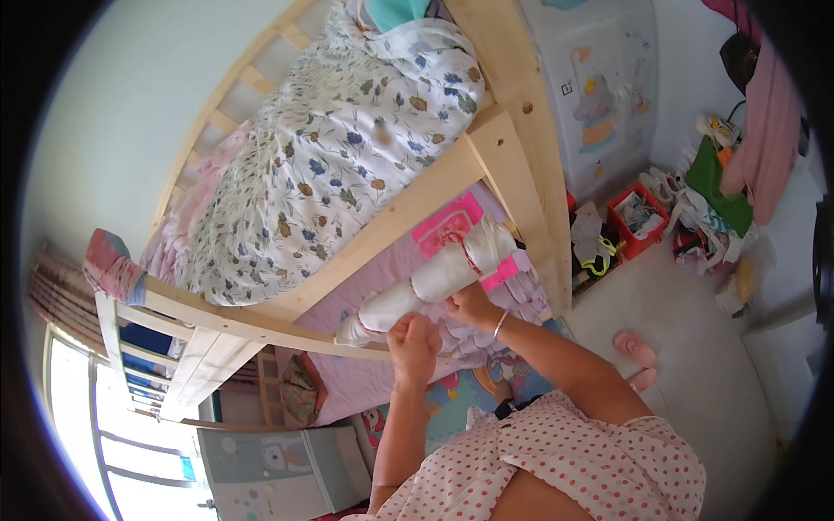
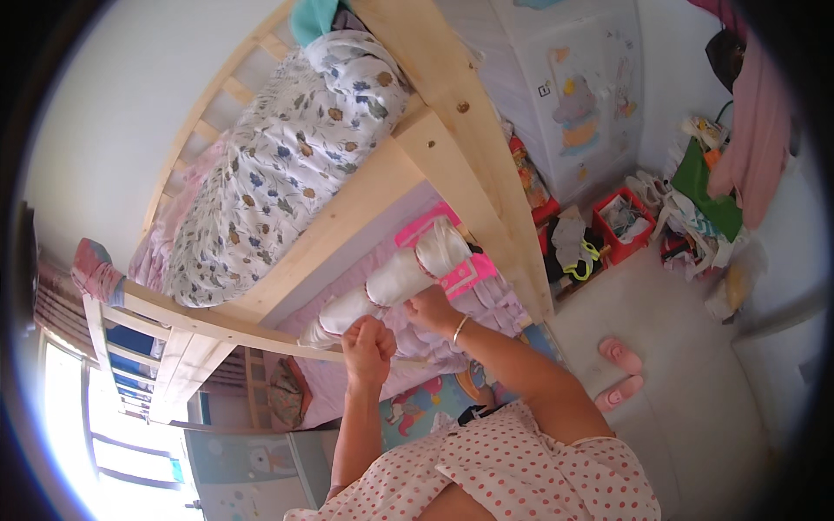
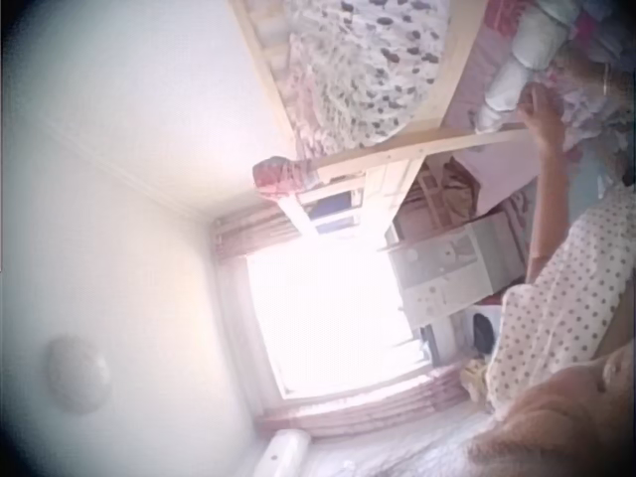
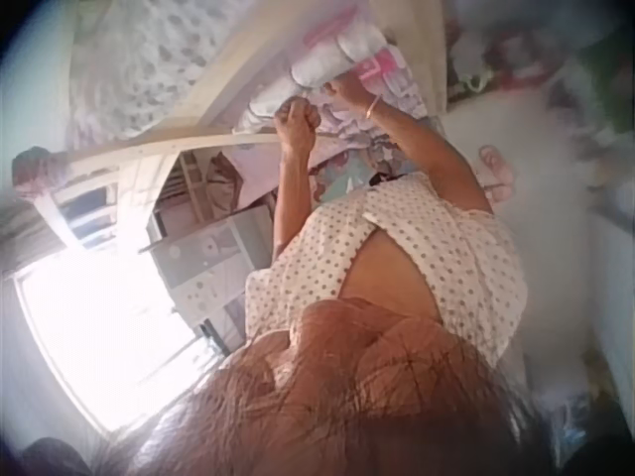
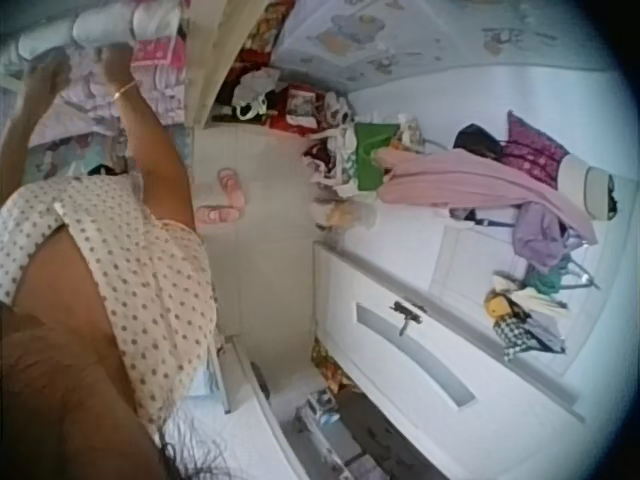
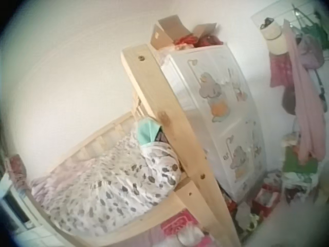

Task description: The person ties a white bedsheet to the wooden frame of a bunk bed using a pink string. They wrap the string around the sheet and frame, tie knots, and use scissors to cut the excess string. The person repeats this process for multiple attachment points on the bed frame.

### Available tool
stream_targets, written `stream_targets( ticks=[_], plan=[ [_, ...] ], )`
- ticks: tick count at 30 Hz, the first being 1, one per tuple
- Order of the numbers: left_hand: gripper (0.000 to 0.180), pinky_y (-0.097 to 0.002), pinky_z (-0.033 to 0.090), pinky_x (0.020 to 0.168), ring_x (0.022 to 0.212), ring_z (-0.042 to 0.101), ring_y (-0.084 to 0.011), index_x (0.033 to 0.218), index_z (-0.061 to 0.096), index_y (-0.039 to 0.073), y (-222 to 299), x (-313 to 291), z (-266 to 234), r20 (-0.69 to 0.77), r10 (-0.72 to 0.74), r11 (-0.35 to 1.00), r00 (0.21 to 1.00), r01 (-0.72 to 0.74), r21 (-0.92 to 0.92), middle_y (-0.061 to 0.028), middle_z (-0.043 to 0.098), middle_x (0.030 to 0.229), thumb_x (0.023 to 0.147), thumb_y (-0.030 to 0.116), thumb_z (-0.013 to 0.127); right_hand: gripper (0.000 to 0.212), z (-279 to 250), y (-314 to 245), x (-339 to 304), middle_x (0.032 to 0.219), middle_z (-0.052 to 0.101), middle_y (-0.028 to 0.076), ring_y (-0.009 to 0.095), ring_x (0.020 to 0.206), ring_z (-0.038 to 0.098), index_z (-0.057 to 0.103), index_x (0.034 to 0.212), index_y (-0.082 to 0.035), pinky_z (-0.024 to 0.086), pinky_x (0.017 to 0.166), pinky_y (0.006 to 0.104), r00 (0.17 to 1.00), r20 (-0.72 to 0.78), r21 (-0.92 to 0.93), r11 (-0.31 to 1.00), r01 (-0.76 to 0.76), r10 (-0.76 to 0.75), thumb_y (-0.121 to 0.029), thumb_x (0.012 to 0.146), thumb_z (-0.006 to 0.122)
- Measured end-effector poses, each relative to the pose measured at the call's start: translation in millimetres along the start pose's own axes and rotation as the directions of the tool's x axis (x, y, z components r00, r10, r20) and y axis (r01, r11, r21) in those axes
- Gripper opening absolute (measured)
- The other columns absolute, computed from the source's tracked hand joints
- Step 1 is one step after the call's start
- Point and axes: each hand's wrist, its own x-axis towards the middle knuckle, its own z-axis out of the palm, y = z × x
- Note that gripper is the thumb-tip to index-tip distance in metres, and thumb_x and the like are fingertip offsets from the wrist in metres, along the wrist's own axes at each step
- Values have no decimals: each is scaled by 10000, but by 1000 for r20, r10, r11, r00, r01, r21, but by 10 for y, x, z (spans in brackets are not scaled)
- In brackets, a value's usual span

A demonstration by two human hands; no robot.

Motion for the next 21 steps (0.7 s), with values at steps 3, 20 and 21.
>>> stream_targets(
  ticks=[3,20,21],
  plan=[
    [240,-224,323,430,449,390,-104,608,462,30,-66,-58,-174,72,264,727,962,-248,640,-5,446,550,845,3,448,63,60,-75,-166,663,578,131,296,595,579,574,737,-48,437,527,379,976,66,194,956,-218,209,-80,775,535],
    [196,-216,357,484,539,414,-68,698,439,11,-186,-15,-82,101,470,618,877,-409,671,-27,480,587,884,70,431,106,191,-222,439,708,488,-23,115,659,499,512,798,-142,431,555,308,386,579,806,-430,-407,719,-210,869,553],
    [193,-218,358,484,541,415,-68,697,440,11,-164,-14,-81,81,478,637,875,-409,653,-27,481,587,881,67,434,102,252,-180,423,706,471,-21,113,654,487,495,803,-136,414,547,305,472,530,836,-340,-432,704,-193,867,551]
  ],
)
